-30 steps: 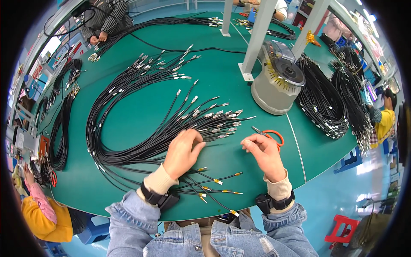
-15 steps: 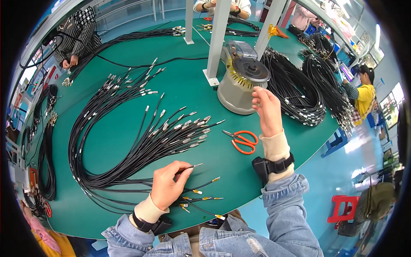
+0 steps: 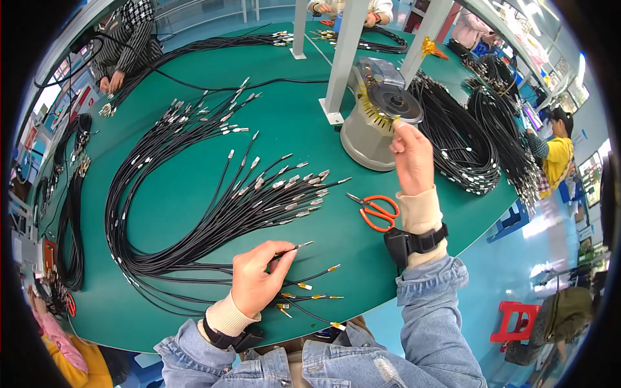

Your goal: The person gathers a bundle of cables, spreads them across the table, and picks up a single cable. They wrap yellow tape around the connector, trim the tape with scissors, and then press the tape firmly by hand.

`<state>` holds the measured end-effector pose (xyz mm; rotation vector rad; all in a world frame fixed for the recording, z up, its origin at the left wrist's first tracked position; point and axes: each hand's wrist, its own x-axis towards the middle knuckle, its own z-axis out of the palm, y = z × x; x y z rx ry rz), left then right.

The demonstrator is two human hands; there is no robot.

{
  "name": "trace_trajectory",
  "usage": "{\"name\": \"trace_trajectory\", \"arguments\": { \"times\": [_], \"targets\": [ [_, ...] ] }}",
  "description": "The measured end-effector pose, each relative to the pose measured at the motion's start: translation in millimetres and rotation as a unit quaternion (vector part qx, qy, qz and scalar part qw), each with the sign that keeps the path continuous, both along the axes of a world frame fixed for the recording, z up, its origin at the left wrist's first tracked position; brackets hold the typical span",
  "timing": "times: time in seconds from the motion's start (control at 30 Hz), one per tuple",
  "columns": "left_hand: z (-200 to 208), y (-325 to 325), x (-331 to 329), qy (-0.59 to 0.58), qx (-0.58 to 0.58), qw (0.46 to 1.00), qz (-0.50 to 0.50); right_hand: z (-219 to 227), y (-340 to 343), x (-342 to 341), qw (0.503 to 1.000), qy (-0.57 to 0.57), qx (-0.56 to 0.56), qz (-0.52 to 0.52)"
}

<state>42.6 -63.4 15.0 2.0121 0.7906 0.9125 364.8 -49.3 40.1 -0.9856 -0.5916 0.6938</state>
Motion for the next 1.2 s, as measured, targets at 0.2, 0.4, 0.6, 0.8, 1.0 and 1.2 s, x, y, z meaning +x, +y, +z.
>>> {"name": "trace_trajectory", "arguments": {
  "times": [0.2,0.4,0.6,0.8,1.0,1.2],
  "targets": [
    [-1.4,-0.9,-2.1,-0.001,0.019,0.999,0.031,27.8,-39.5,-75.5,0.992,-0.042,-0.002,0.122],
    [1.9,-4.1,-2.0,-0.011,0.002,0.999,0.044,0.3,-86.6,-159.8,0.956,-0.068,-0.095,0.269],
    [5.2,-6.2,-5.3,-0.019,-0.052,0.998,0.019,-20.1,-87.4,-173.1,0.959,-0.053,-0.126,0.246],
    [7.9,-7.4,-6.9,-0.011,-0.065,0.998,0.008,-21.5,-84.7,-177.0,0.961,-0.048,-0.131,0.239],
    [9.5,-7.5,-7.3,-0.015,-0.072,0.997,0.007,-25.2,-83.4,-176.6,0.96,-0.071,-0.14,0.234],
    [10.7,-8.3,-7.4,-0.015,-0.076,0.997,0.01,-24.9,-82.3,-177.6,0.961,-0.077,-0.142,0.225]
  ]
}}
